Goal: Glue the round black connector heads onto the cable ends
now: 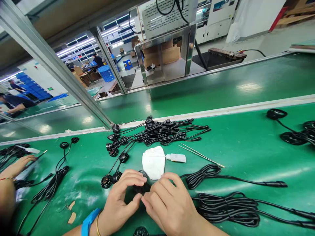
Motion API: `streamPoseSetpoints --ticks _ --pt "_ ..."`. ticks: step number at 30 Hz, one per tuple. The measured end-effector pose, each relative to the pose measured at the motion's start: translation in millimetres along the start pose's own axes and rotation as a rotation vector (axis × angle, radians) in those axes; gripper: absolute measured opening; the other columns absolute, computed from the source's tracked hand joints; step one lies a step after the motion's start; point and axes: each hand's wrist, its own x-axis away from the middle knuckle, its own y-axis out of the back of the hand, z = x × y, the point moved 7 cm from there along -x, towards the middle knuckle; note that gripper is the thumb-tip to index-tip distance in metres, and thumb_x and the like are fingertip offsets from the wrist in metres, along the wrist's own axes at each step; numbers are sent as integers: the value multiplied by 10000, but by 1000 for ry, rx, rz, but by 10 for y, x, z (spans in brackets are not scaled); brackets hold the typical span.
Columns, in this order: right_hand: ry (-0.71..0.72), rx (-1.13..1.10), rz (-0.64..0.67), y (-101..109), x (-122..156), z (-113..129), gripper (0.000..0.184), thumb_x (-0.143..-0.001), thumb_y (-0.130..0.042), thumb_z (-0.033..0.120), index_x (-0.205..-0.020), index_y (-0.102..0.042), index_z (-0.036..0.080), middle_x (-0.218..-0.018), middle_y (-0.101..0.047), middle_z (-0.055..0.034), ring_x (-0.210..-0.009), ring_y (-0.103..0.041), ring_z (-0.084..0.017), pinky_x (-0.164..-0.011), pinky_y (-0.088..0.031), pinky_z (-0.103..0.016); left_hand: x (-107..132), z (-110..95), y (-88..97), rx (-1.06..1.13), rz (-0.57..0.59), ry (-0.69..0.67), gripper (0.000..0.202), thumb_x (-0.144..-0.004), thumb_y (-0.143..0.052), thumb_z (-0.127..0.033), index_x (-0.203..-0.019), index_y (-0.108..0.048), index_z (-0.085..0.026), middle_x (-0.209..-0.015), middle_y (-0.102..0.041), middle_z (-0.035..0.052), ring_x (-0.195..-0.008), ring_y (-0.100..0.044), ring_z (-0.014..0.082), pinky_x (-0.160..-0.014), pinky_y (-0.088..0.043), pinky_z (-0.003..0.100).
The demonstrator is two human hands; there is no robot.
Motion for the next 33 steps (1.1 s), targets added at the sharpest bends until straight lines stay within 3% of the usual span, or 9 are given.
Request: streamPoseSetpoints --ticks 5,14,28,33 --pt "-8 0 -16 38 -29 13 120 -937 -589 124 -834 -620 177 -672 -608 20 -659 -535 -132 -821 -370 -355 22 43 -33 -15 42 11 412 -832 -655 -29 -1175 -635 -258 -1117 -700 47 -1082 -614 207 -967 -501 362" --pt "-71 -13 -9 44 -20 -54 96 -945 -589 197 -853 -618 198 -721 -639 16 -687 -547 -136 -888 -359 -360 26 57 -22 4 21 31 331 -864 -662 -67 -1132 -653 -260 -1108 -698 51 -1071 -629 210 -950 -513 359" --pt "-53 -22 32 42 -49 -28 147 -958 -556 153 -826 -610 191 -709 -619 24 -683 -546 -128 -881 -377 -359 25 62 -33 23 47 48 230 -906 -631 -120 -1099 -656 -242 -1078 -703 63 -1087 -622 232 -958 -514 381" --pt "51 25 35 101 -4 96 79 -916 -604 212 -855 -646 184 -734 -651 -13 -678 -561 -154 -696 -386 -324 -3 104 60 -77 -44 66 227 -891 -657 -121 -1081 -655 -246 -1079 -700 50 -1056 -631 213 -949 -507 366"
